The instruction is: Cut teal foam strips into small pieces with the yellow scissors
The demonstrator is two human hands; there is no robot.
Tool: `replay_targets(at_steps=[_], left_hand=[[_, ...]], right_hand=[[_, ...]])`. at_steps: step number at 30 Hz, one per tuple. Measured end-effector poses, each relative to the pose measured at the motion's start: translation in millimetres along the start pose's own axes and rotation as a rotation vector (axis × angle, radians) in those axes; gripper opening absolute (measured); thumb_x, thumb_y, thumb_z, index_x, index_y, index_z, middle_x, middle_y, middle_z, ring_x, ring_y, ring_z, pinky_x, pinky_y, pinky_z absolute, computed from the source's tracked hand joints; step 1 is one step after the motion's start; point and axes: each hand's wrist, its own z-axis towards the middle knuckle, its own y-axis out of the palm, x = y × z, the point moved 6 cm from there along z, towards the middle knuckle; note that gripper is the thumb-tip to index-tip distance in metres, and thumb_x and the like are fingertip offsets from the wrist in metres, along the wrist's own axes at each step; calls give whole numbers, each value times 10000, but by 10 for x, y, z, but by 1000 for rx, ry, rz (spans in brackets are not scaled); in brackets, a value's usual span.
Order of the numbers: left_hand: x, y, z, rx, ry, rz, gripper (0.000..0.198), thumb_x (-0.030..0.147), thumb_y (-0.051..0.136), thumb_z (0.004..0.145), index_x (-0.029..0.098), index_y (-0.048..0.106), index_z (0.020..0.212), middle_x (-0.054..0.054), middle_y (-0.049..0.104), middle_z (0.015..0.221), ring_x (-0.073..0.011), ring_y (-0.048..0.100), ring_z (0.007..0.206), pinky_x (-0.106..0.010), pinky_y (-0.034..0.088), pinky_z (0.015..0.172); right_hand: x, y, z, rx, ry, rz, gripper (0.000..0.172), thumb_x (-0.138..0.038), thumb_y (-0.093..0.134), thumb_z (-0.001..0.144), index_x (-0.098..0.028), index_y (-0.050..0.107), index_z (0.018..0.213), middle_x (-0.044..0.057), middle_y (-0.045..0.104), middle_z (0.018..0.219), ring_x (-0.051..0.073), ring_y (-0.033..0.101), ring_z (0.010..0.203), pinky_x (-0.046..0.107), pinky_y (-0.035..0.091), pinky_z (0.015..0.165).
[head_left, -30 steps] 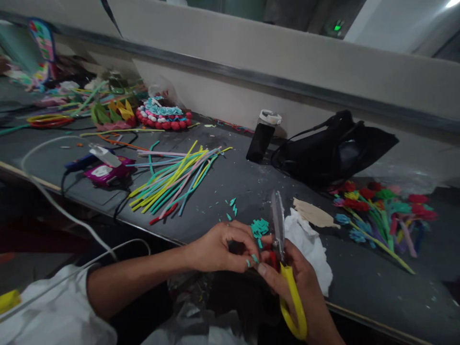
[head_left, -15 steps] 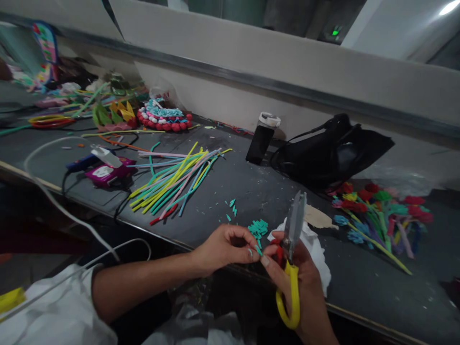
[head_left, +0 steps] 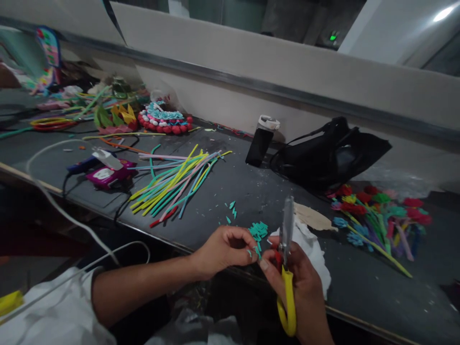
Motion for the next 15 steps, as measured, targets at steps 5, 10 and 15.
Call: replay_targets(at_steps=[5, 10, 15], left_hand=[[326, -147, 18, 24, 116, 149, 158, 212, 764, 646, 115, 642, 676, 21, 556, 657, -78, 462, 622, -204, 365, 618], [497, -225, 22, 2, 189, 213, 126, 164, 741, 634, 116, 626, 657, 26, 528, 634, -69, 427, 580, -203, 348, 573], [479, -228, 27, -17, 174, 290, 80, 142, 703, 648, 113, 633, 675, 28, 520, 625, -75, 443, 593, -202, 355, 588]], right_hand=[[-49, -80, 5, 15, -301, -422, 340, -347, 675, 781, -239, 614, 1097, -1, 690, 822, 147, 658, 666, 236, 540, 623], [15, -44, -18, -90, -633, -705, 356, -334, 660, 812, -220, 573, 1138, 43, 707, 934, 195, 688, 830, 274, 568, 697], [93, -58, -41, -69, -712, -799, 350, -369, 630, 848, -180, 565, 1135, 71, 696, 914, 213, 687, 844, 298, 576, 691]])
